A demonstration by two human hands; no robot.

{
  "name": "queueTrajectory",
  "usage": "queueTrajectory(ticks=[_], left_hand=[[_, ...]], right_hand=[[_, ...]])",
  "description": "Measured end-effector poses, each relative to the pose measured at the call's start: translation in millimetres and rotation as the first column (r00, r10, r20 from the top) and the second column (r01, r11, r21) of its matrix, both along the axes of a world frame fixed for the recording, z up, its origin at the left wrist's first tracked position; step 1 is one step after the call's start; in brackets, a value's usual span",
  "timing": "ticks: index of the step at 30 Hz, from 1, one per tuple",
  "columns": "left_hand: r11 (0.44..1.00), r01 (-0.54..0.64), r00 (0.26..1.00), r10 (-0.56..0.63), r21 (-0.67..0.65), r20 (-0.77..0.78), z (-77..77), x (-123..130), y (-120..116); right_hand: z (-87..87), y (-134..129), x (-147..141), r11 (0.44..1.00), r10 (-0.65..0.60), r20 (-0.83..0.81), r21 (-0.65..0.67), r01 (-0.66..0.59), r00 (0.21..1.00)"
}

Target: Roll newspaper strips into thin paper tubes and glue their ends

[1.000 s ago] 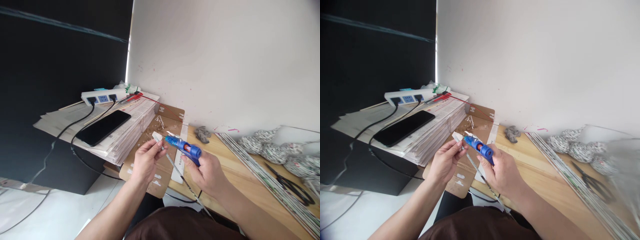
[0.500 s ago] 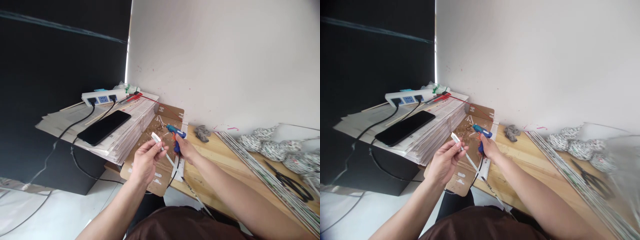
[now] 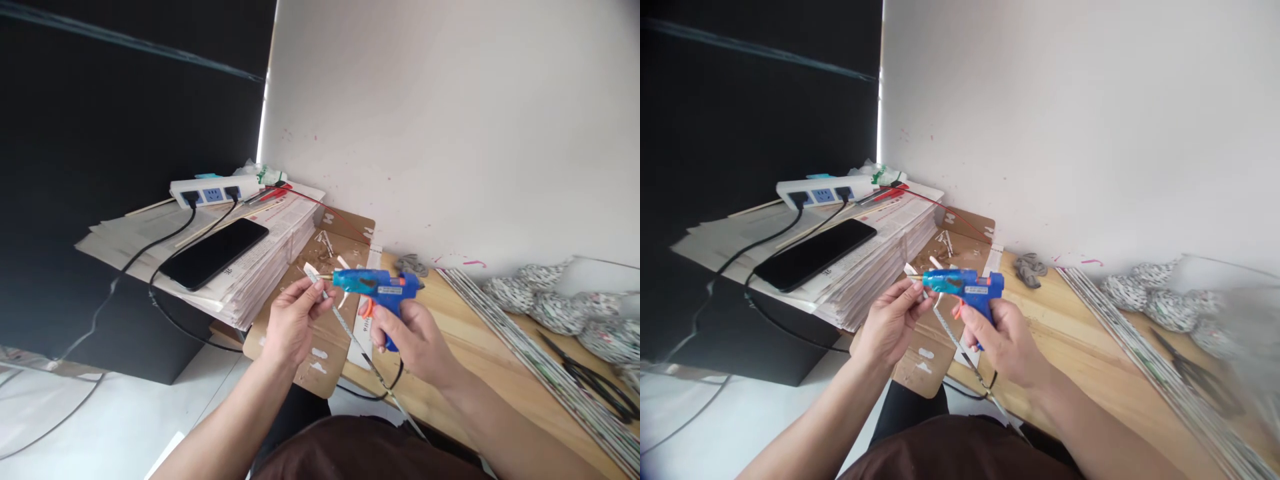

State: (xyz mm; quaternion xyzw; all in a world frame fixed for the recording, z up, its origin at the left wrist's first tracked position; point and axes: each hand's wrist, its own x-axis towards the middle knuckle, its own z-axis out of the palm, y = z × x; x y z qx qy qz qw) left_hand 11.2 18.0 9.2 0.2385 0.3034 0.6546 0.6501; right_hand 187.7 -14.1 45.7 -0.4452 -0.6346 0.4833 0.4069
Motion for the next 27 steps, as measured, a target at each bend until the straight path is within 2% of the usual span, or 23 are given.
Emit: queueTrajectory(ticks=[6,14,19,27], left_hand=[[0.999,-0.040,0.999,0.040,-0.008,-0.009,0.7,4.4,0.4],[1.000,-0.013,0.999,0.013,0.008,-0.031,5.4,5.9,-2.7],[1.000,-0.004,1.000,0.004,0.015,-0.030,5.8,8.2,-3.7],[1.000,-0.004,1.000,0.005,0.019,-0.020,7.2,7.1,-5.6]], right_hand=[[1.0,-14.9,-1.9,0.968,-0.143,0.294,0.242,0.071,0.945],[3.5,-15.2,-2.1,0.843,-0.338,0.442,0.536,0.057,0.831],[2.8,-15.7,0.5,0.801,-0.386,0.508,0.599,0.006,0.770],[2.8,-16.2,-0.2,0.783,-0.407,0.518,0.622,-0.005,0.752]])
